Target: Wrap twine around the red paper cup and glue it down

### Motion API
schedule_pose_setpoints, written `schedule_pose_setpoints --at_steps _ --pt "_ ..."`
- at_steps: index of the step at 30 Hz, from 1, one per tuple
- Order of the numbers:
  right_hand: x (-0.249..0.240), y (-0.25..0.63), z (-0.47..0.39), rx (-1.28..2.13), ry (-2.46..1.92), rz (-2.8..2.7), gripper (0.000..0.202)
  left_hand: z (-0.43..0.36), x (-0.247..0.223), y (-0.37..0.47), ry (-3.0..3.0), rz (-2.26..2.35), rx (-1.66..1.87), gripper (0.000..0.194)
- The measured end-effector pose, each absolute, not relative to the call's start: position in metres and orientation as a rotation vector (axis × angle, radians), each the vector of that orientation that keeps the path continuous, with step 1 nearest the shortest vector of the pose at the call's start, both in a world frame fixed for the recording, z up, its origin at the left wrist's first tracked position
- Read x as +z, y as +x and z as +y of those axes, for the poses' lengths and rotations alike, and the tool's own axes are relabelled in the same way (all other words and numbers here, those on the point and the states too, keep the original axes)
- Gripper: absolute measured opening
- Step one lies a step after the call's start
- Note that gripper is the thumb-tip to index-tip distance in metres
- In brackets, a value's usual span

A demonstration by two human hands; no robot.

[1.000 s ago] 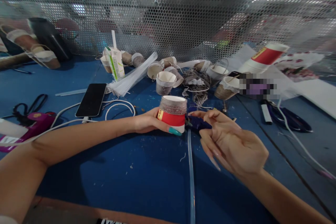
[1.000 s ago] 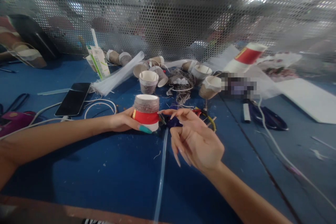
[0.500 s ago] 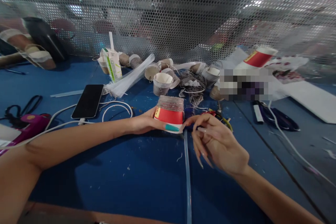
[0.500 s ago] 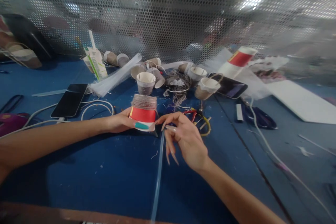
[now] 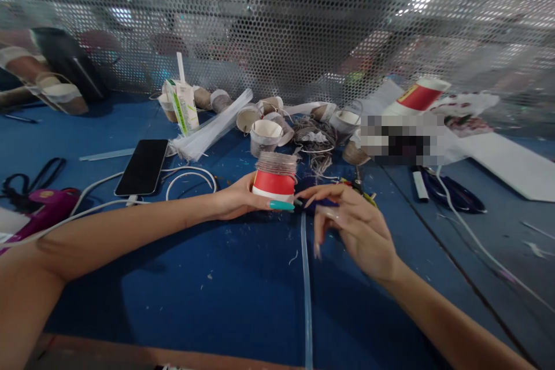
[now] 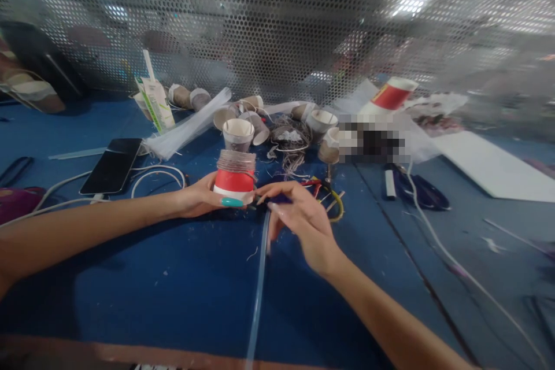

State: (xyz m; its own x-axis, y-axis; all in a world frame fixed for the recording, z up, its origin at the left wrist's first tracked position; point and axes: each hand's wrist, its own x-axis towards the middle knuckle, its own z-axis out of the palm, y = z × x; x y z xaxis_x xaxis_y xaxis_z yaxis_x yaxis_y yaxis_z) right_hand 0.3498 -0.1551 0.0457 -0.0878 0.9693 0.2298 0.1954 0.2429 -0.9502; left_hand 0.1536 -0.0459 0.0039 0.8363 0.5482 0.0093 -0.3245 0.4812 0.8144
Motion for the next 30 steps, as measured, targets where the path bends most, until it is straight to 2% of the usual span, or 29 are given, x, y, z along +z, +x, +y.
schedule_pose_setpoints --at_steps 2,4,6,10,14,21,30 --pt "0.046 0.359 -0.149 0.477 -1.295 -1.659 0.015 -0.046 0.005 0.153 0.931 0.278 0.535 0.061" --pt "0.046 0.370 -0.142 0.019 -1.440 -1.850 0.026 -0.046 0.006 0.152 0.939 0.289 0.514 0.060" --pt "0.047 0.380 -0.136 -0.216 -1.580 -2.068 0.040 -0.045 0.007 0.152 0.941 0.298 0.507 0.060" --pt "0.046 0.391 -0.131 -0.337 -1.910 -2.244 0.053 -0.045 0.008 0.151 0.933 0.294 0.494 0.058" --pt "0.048 0.391 -0.134 -0.469 -2.092 -2.213 0.049 -0.045 0.010 0.150 0.942 0.271 0.487 0.056" --pt "0.049 0.382 -0.142 -0.311 -2.159 -2.242 0.036 -0.045 0.007 0.153 0.942 0.294 0.530 0.058" --pt "0.042 0.370 -0.133 -0.452 -2.346 -2.272 0.030 -0.045 0.007 0.152 0.996 0.281 0.502 0.059"
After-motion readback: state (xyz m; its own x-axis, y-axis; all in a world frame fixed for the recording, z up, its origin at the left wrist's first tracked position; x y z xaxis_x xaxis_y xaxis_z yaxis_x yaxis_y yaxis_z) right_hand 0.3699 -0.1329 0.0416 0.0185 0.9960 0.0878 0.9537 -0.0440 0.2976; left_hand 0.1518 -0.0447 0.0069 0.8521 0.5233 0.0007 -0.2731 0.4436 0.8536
